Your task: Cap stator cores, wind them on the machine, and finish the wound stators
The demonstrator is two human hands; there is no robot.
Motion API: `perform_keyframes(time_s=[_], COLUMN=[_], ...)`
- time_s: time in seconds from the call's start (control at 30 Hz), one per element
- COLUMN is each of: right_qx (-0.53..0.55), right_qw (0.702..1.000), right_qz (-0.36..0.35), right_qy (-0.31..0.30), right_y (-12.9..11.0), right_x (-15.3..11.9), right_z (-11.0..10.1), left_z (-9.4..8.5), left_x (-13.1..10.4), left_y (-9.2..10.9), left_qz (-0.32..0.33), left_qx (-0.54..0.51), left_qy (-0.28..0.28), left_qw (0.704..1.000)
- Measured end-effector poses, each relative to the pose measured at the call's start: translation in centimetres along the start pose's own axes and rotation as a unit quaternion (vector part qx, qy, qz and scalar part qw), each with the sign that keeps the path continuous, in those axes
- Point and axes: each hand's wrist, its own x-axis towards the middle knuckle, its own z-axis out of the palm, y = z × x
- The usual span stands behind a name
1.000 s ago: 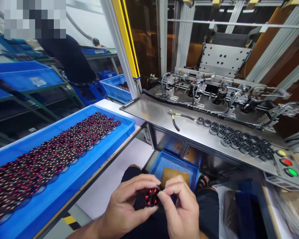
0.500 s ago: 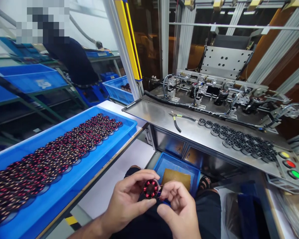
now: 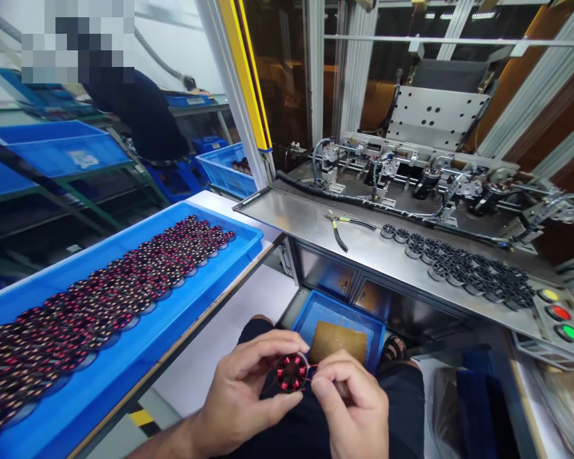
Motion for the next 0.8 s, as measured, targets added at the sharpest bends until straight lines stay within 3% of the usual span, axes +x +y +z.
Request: perform_keyframes(time_s=[0.17,0.47,0.63,0.8], right_qx=[-0.033,-0.029,-0.066,-0.066], right_qw=[0.998,0.993,0.987,0.974], right_qz=[-0.051,-0.115,-0.149,-0.216], right_qy=[0.004,-0.016,0.001,0.026], right_y=[-0.3,-1.3,-1.5,-1.5], right_x=[0.0,1.2,0.9,0.2], right_z=[-0.7,-0.7,-0.8,-0.2], left_z=[0.1,0.6,0.7,1.4], left_x=[0.1,0.8,0.7,0.7], left_y=[-0.4,0.5,0.4,0.4], left_qz=[0.029,-0.029,-0.008,0.082], left_qx=[-0.001,-0.146,-0.075,0.038], left_qy=[-0.010,-0.028,-0.023,0.037], left_qw=[1.000,0.989,0.997,0.995])
